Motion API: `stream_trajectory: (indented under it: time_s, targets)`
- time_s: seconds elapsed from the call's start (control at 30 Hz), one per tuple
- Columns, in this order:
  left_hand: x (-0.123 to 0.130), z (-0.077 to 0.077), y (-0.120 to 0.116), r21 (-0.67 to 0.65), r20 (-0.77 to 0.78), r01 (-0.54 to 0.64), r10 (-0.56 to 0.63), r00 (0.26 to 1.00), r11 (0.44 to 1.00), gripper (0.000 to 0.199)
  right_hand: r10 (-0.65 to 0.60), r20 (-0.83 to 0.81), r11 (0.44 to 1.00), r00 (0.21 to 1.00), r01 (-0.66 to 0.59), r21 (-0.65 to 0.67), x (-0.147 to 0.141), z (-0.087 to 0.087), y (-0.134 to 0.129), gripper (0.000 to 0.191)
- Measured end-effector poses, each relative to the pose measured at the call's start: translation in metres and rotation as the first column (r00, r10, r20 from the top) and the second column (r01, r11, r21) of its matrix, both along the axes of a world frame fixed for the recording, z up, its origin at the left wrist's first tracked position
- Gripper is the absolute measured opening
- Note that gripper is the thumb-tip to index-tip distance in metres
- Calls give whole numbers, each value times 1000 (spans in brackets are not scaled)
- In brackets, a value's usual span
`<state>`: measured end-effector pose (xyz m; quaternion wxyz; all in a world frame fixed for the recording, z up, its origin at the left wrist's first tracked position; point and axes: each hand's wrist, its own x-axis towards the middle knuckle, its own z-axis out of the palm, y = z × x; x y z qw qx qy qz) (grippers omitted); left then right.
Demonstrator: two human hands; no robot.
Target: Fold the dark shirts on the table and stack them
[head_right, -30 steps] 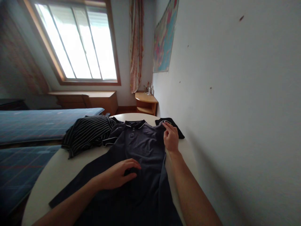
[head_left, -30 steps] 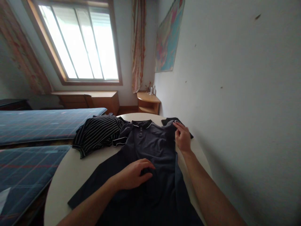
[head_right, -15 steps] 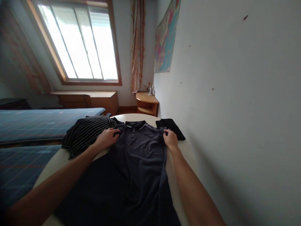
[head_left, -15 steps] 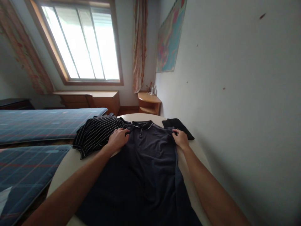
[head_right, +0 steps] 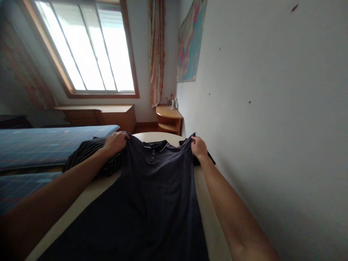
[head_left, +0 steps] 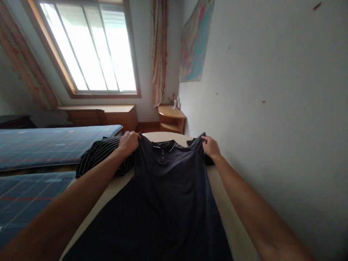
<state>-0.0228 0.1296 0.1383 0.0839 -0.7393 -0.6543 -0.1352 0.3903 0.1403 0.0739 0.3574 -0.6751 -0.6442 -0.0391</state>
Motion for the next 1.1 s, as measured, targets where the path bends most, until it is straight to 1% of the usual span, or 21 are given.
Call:
stream_trajectory:
  time_s: [0.07, 0.13, 0.2, 0.27, 0.3, 0.33, 0.37, 0.4, 0.5, 0.57, 0.63, 0.7, 0.77, 0.83, 0.9, 1.0, 1.1]
  targets:
    - [-9, 10, 13, 66, -54, 2, 2, 999, 998, 41, -1, 18, 999, 1000, 0, 48, 1, 4, 12, 48]
    - [-15, 11, 23, 110, -127, 2, 12, 992, 994, 42, -10, 20, 998, 1000, 8, 69, 1, 5, 24, 51]
    - [-15, 4, 30, 135, -179, -17, 41, 983, 991, 41, -36, 13, 999, 999, 36, 12, 0, 3, 32, 54]
    - [-8, -8, 31, 170, -192, -23, 56, 980, 985, 39, -95, 13, 990, 995, 96, -100, -2, -2, 35, 54]
    - [-2, -15, 30, 193, -196, 1, 37, 980, 981, 39, -126, 30, 982, 992, 129, -139, -5, -6, 35, 50]
    - [7, -22, 27, 214, -198, 50, -7, 980, 975, 38, -148, 57, 976, 987, 155, -153, -8, -9, 33, 46]
    - [16, -30, 23, 225, -192, 119, -76, 978, 967, 38, -156, 89, 975, 984, 168, -144, -13, -12, 30, 42]
    - [27, -38, 17, 201, -182, 194, -158, 970, 960, 38, -149, 126, 980, 981, 164, -115, -20, -15, 26, 40]
    - [62, -64, -8, 75, -118, 318, -309, 944, 945, 37, -55, 217, 996, 975, 70, -63, -46, -23, 9, 36]
    - [81, -82, -28, 16, -60, 374, -372, 926, 927, 39, 50, 262, 997, 964, -34, -65, -67, -29, -6, 32]
    - [93, -99, -48, -15, -9, 426, -426, 905, 905, 43, 127, 277, 990, 953, -104, -95, -87, -37, -24, 33]
    - [97, -115, -65, -37, 67, 461, -458, 886, 887, 47, 224, 283, 971, 933, -189, -147, -103, -48, -42, 37]
    - [96, -127, -80, -44, 136, 445, -436, 890, 895, 50, 306, 247, 945, 919, -263, -194, -114, -57, -59, 42]
    - [92, -135, -93, -46, 161, 408, -396, 904, 912, 55, 364, 204, 920, 909, -317, -229, -119, -63, -73, 48]
    - [88, -139, -107, -55, 156, 386, -374, 914, 921, 60, 392, 183, 906, 902, -343, -250, -118, -65, -85, 55]
    - [85, -140, -122, -97, 158, 397, -379, 912, 913, 60, 398, 182, 895, 899, -337, -291, -114, -65, -95, 62]
    - [82, -138, -125, -156, 154, 401, -379, 913, 903, 57, 406, 182, 873, 895, -322, -366, -111, -65, -101, 66]
